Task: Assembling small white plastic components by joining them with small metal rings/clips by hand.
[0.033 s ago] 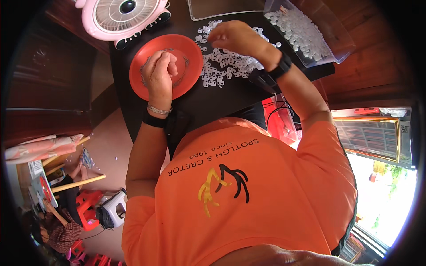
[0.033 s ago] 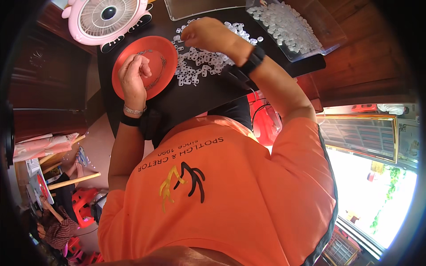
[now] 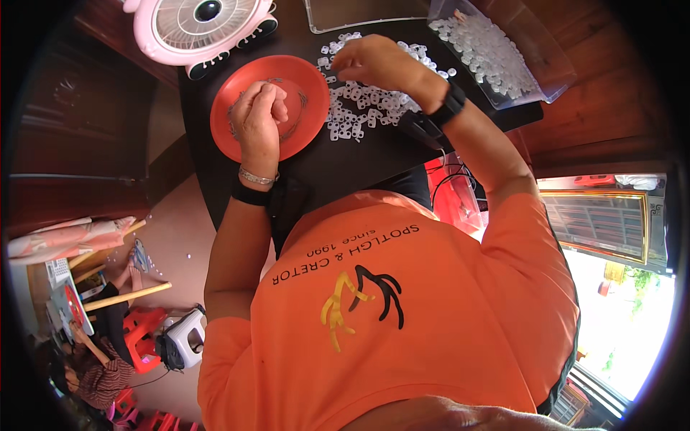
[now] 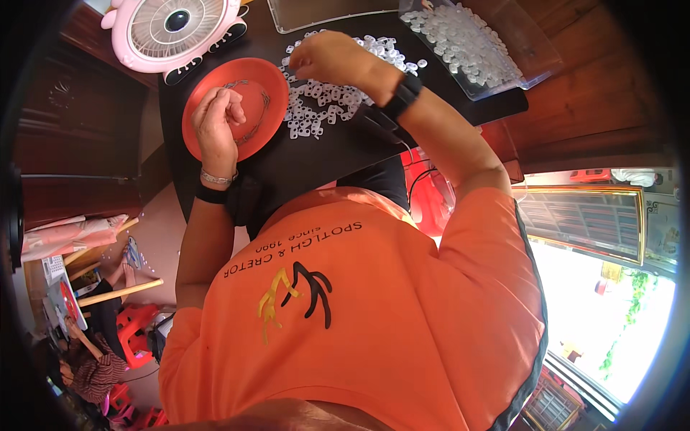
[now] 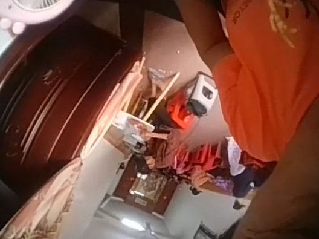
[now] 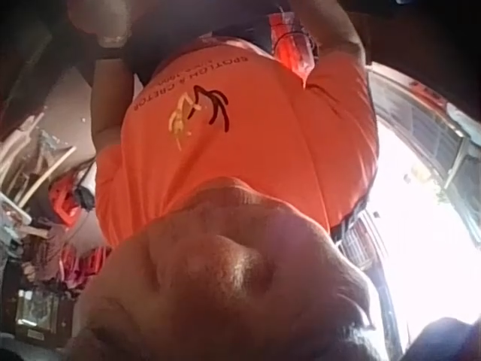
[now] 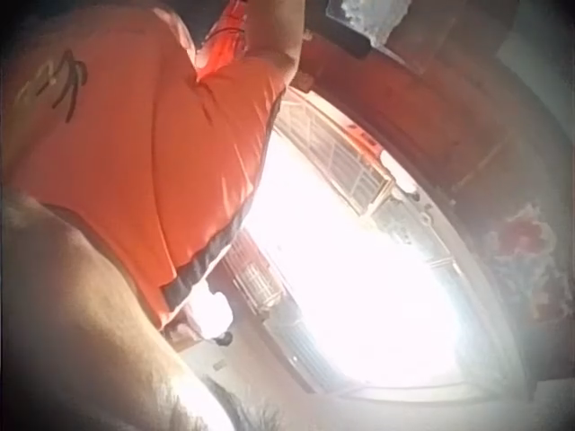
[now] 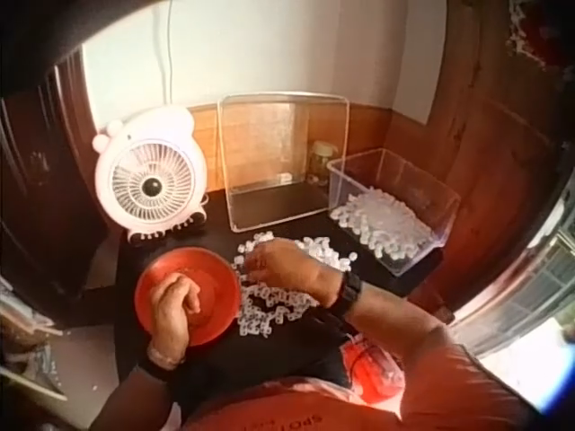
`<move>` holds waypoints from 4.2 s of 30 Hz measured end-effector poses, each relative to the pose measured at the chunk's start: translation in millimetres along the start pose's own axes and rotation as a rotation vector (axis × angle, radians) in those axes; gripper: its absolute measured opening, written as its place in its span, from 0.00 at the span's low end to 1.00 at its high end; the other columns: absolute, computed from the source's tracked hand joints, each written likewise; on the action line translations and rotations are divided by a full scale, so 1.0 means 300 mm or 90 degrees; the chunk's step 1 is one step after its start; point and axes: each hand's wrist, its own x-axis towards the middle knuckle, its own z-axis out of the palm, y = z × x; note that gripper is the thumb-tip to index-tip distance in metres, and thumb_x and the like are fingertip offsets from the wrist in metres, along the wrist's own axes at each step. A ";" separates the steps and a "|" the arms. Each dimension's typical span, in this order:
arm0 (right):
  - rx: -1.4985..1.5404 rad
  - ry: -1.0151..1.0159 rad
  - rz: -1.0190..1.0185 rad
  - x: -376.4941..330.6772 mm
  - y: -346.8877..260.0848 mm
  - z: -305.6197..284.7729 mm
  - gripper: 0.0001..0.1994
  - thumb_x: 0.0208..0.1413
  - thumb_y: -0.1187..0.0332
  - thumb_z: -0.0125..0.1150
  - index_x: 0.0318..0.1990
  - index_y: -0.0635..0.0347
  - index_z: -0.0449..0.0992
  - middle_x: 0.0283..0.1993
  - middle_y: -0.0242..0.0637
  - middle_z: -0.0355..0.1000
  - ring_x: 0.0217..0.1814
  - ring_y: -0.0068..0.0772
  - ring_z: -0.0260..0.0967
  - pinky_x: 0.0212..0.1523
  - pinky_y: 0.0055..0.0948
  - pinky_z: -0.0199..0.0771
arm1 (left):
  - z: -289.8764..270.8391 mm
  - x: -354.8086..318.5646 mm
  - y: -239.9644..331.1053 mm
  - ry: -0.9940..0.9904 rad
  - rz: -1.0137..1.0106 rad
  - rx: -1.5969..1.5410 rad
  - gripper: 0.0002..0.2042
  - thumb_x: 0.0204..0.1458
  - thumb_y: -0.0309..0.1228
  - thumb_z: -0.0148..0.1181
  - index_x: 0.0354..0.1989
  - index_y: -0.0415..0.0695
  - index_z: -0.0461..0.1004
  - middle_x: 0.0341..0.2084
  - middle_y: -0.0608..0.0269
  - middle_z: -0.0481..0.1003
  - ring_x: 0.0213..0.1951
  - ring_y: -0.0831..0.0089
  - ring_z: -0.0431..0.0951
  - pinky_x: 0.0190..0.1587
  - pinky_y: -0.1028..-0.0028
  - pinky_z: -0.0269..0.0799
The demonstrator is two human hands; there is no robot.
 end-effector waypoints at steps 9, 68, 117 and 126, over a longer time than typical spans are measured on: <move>-0.150 -0.082 -0.003 0.032 0.000 0.082 0.09 0.47 0.65 0.59 0.34 0.57 0.78 0.33 0.39 0.74 0.38 0.45 0.72 0.39 0.38 0.72 | 0.002 0.005 0.007 0.005 0.003 -0.028 0.12 0.56 0.30 0.49 0.23 0.37 0.71 0.14 0.67 0.67 0.17 0.81 0.65 0.21 0.80 0.59; -0.085 0.004 -0.102 -0.221 -0.081 -0.022 0.04 0.46 0.71 0.62 0.31 0.57 0.76 0.31 0.35 0.71 0.35 0.40 0.71 0.35 0.35 0.72 | 0.001 -0.005 0.021 -0.036 -0.034 0.015 0.12 0.57 0.31 0.46 0.25 0.38 0.71 0.17 0.67 0.68 0.20 0.80 0.65 0.25 0.80 0.60; 0.617 0.142 0.101 -0.068 -0.262 0.109 0.06 0.54 0.73 0.59 0.37 0.67 0.75 0.28 0.32 0.75 0.31 0.19 0.72 0.36 0.20 0.73 | 0.019 -0.028 0.018 -0.224 -0.265 -0.328 0.09 0.57 0.33 0.47 0.30 0.41 0.68 0.20 0.65 0.70 0.21 0.78 0.69 0.27 0.80 0.65; 0.271 0.172 -0.015 0.003 -0.326 0.053 0.09 0.53 0.72 0.60 0.41 0.61 0.78 0.33 0.32 0.74 0.34 0.21 0.72 0.34 0.21 0.71 | -0.021 0.001 0.047 -0.137 -0.174 -0.335 0.10 0.56 0.34 0.47 0.28 0.42 0.68 0.19 0.66 0.68 0.21 0.77 0.69 0.25 0.80 0.62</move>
